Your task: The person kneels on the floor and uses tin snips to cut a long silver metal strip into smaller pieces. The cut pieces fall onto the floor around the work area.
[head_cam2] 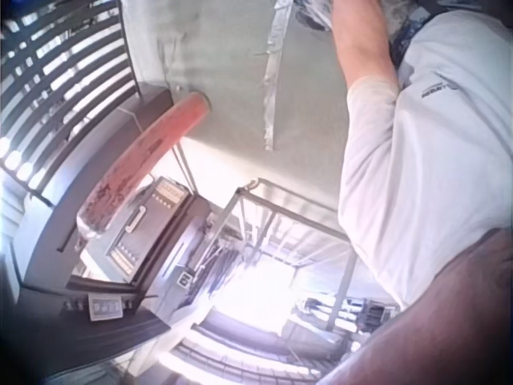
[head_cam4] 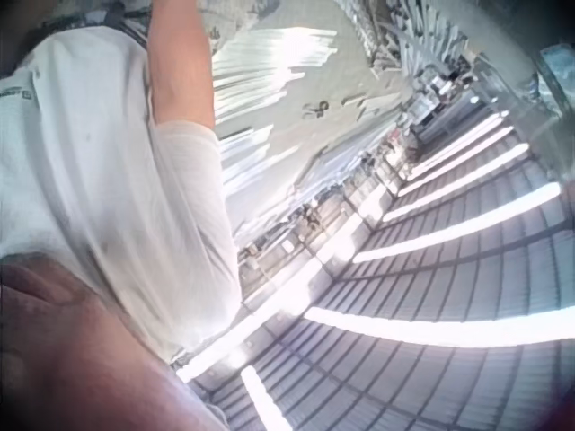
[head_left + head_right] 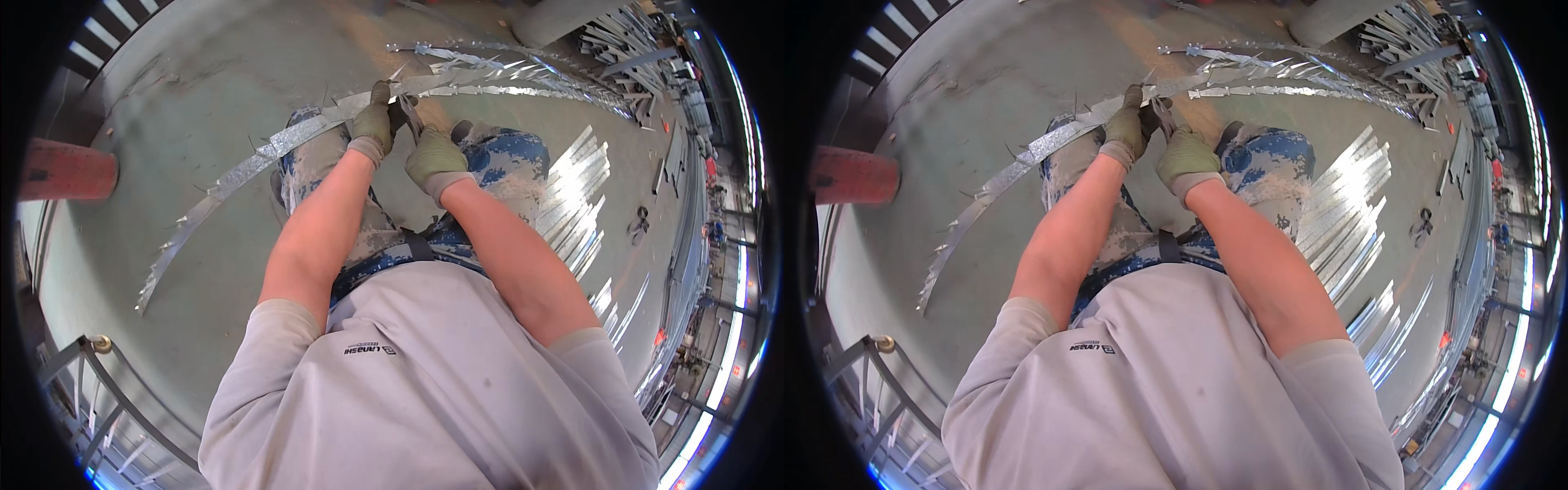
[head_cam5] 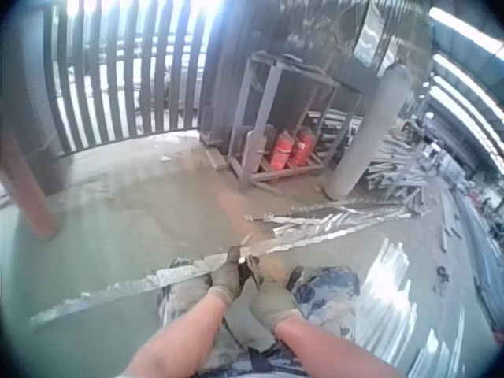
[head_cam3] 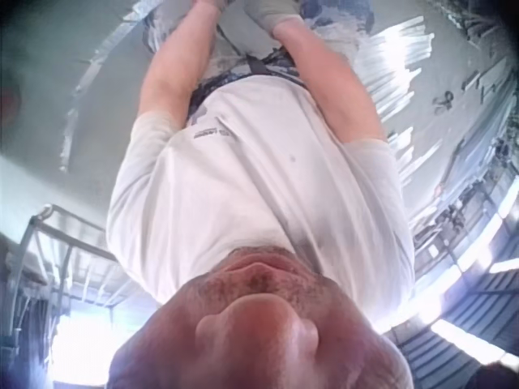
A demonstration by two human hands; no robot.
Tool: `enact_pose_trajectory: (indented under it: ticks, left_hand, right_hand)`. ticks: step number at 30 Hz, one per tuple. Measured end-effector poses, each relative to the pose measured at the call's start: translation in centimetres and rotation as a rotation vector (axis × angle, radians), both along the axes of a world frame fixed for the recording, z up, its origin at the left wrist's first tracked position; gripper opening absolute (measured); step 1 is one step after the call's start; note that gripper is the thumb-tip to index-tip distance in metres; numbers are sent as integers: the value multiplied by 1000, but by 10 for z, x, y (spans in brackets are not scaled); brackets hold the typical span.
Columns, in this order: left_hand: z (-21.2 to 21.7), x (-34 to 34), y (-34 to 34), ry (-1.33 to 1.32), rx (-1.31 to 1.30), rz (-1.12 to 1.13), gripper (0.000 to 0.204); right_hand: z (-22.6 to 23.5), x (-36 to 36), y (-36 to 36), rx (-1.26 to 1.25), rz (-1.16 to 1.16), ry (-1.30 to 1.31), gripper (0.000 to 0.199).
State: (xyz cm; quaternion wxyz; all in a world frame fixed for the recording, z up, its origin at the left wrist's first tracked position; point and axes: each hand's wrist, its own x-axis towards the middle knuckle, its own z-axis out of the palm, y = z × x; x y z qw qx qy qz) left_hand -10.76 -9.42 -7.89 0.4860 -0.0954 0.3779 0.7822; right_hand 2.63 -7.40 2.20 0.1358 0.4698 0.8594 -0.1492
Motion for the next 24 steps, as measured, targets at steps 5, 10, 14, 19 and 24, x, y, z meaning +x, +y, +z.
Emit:
enact_pose_trajectory:
  ticks: [5, 10, 14, 19, 24]
  left_hand:
    - [-19, -10, -5, 43, -7, 43, 61]
    - [-1, -7, -15, 3, 100, -26, 50]
    - [26, 0, -27, -47, 193, 54, 49]
    - [45, 8, -44, -94, 250, 177, 50]
    - [38, 4, -47, -86, 243, 236, 52]
  right_hand:
    - [12, -3, -14, -5, 7, 18, 58]
    - [6, 11, 5, -12, 39, 42, 59]
    - [27, 10, 12, -103, 97, 2, 52]
    - [34, 11, 12, -93, 94, -43, 47]
    - [29, 14, 13, -73, 140, -54, 52]
